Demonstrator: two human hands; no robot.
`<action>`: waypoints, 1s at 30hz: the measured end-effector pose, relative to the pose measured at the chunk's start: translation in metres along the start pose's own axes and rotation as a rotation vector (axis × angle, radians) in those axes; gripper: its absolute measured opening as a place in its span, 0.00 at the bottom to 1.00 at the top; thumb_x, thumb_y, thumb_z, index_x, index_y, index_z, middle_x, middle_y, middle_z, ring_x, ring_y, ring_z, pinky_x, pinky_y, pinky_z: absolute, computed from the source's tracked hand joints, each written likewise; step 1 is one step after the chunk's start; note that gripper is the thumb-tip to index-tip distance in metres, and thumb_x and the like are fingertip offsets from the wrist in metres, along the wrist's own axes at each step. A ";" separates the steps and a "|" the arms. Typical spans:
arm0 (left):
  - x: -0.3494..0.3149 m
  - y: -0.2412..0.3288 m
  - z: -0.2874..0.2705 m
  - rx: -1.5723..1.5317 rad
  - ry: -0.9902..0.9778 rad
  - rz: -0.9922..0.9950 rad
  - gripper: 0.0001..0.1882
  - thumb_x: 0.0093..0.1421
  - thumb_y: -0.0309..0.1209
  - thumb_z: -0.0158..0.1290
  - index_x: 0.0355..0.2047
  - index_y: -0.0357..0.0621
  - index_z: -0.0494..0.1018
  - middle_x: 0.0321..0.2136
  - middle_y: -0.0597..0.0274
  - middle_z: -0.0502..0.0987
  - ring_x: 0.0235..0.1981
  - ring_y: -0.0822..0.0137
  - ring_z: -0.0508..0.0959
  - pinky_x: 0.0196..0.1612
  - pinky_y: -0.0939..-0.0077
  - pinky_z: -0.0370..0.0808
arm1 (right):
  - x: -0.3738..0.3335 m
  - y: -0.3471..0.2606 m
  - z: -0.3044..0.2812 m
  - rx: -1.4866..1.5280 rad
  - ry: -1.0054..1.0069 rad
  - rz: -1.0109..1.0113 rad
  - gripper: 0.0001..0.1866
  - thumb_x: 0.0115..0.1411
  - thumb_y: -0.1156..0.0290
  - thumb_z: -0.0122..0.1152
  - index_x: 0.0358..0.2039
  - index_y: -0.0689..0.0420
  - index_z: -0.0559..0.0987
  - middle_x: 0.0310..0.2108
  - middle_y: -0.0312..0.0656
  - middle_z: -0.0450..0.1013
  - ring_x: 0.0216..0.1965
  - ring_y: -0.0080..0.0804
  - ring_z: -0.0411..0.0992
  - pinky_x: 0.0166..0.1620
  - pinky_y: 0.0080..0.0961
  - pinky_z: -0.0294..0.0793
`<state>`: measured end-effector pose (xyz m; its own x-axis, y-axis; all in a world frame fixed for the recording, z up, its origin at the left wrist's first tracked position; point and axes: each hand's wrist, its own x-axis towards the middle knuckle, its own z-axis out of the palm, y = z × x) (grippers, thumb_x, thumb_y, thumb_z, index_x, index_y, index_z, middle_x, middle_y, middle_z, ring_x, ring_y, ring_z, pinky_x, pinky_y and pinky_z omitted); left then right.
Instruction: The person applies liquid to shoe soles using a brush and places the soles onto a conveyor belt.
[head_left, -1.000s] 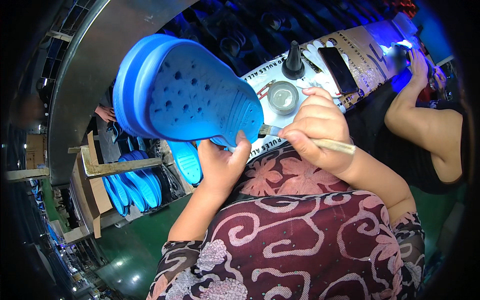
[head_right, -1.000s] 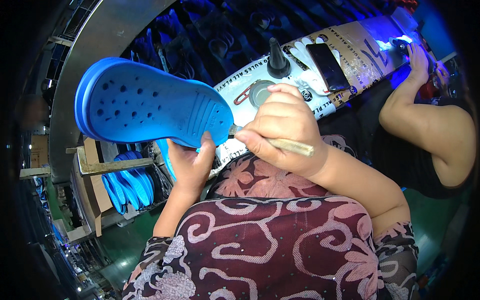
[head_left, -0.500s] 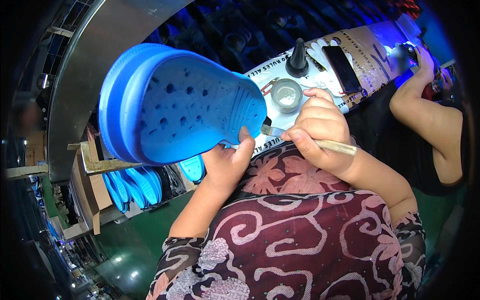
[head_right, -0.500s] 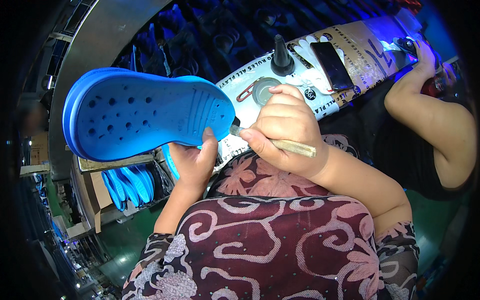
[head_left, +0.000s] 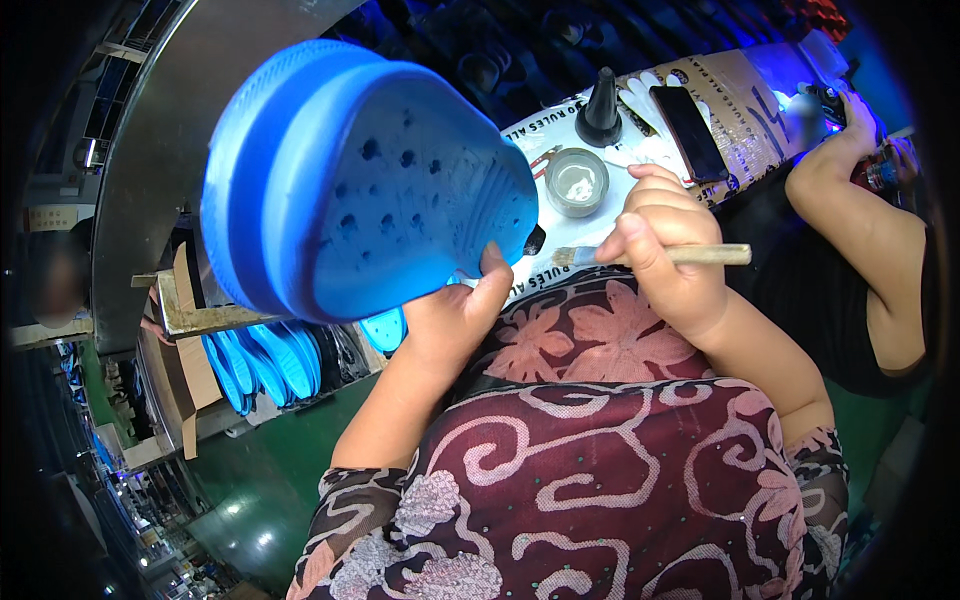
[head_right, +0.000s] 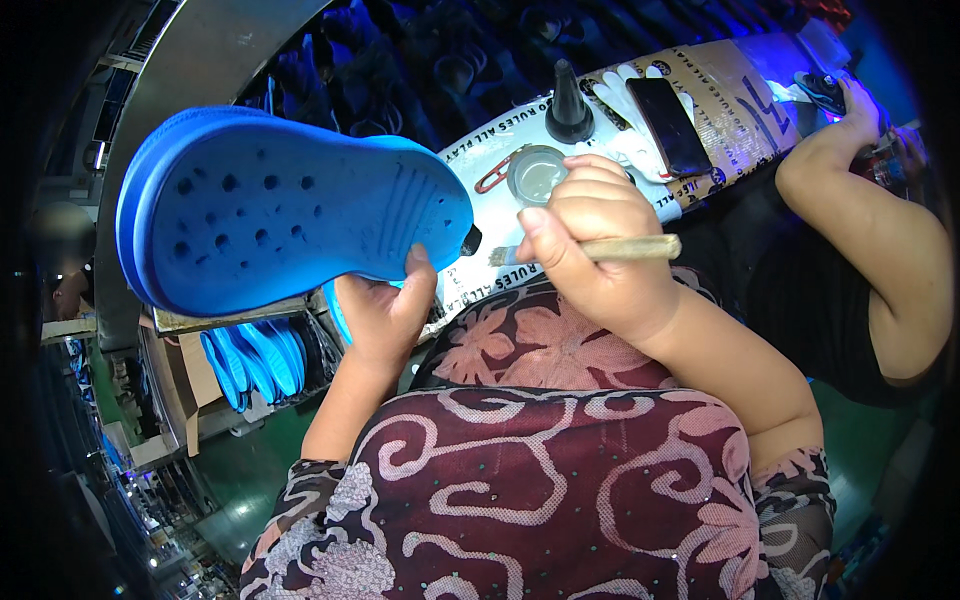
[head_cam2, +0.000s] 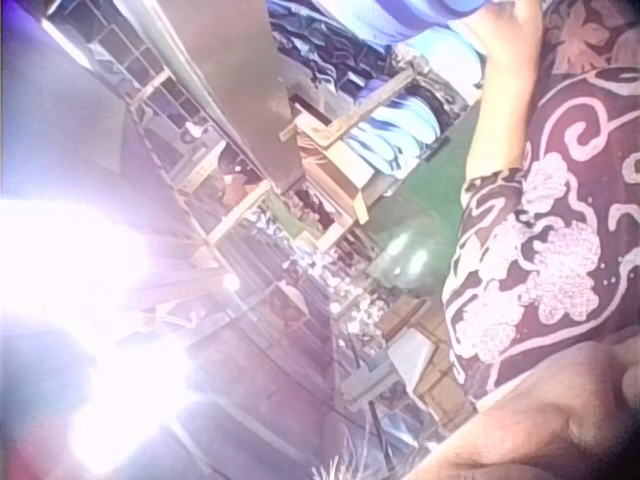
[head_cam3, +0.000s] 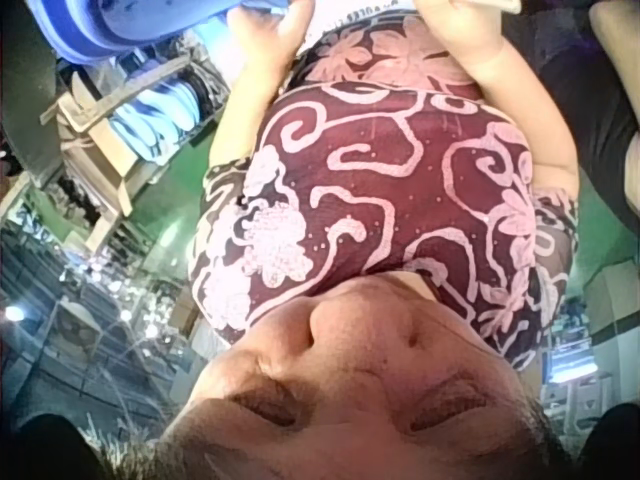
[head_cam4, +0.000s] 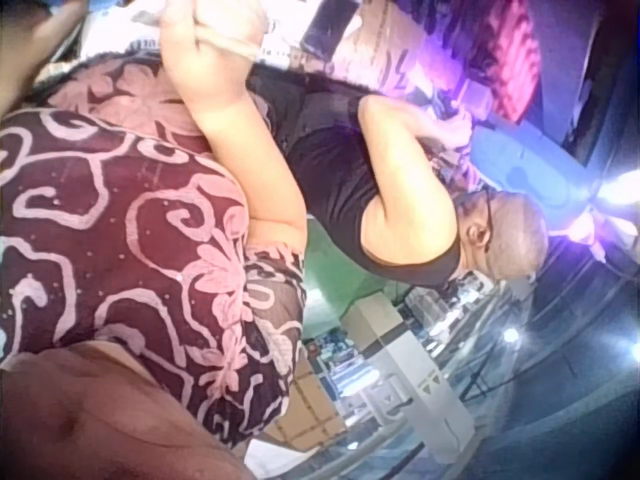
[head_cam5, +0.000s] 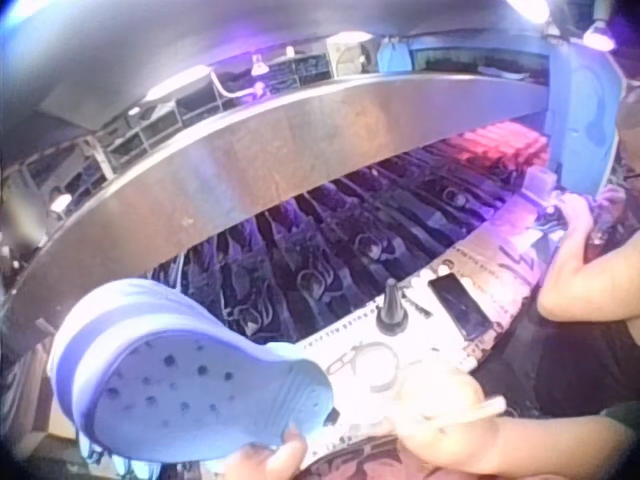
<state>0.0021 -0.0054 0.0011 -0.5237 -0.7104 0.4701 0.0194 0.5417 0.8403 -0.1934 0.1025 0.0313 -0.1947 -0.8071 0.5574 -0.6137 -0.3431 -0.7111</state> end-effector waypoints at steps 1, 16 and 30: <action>-0.001 0.000 -0.001 -0.011 -0.040 -0.037 0.16 0.51 0.15 0.50 0.42 0.30 0.68 0.37 0.56 0.75 0.38 0.68 0.75 0.45 0.76 0.70 | 0.000 -0.001 0.000 0.000 0.000 0.001 0.14 0.59 0.70 0.55 0.16 0.55 0.78 0.15 0.37 0.69 0.23 0.34 0.68 0.46 0.34 0.66; 0.017 0.024 -0.004 -0.080 0.045 -0.133 0.13 0.49 0.17 0.53 0.37 0.32 0.72 0.32 0.58 0.76 0.32 0.69 0.76 0.37 0.76 0.72 | 0.000 -0.002 -0.033 -0.114 0.087 -0.031 0.13 0.58 0.74 0.54 0.16 0.57 0.77 0.18 0.36 0.72 0.23 0.34 0.67 0.47 0.35 0.65; 0.224 0.138 0.147 -0.722 -1.186 -0.442 0.36 0.52 0.31 0.58 0.58 0.36 0.55 0.34 0.51 0.76 0.22 0.68 0.79 0.22 0.83 0.77 | -0.084 0.053 -0.117 -0.080 0.490 0.337 0.15 0.60 0.76 0.50 0.18 0.57 0.79 0.15 0.36 0.71 0.24 0.33 0.67 0.40 0.33 0.65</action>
<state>-0.2377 -0.0242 0.1829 -0.9745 0.2184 -0.0518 -0.0990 -0.2110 0.9725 -0.2991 0.2087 -0.0028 -0.7072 -0.5432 0.4526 -0.5084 -0.0542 -0.8594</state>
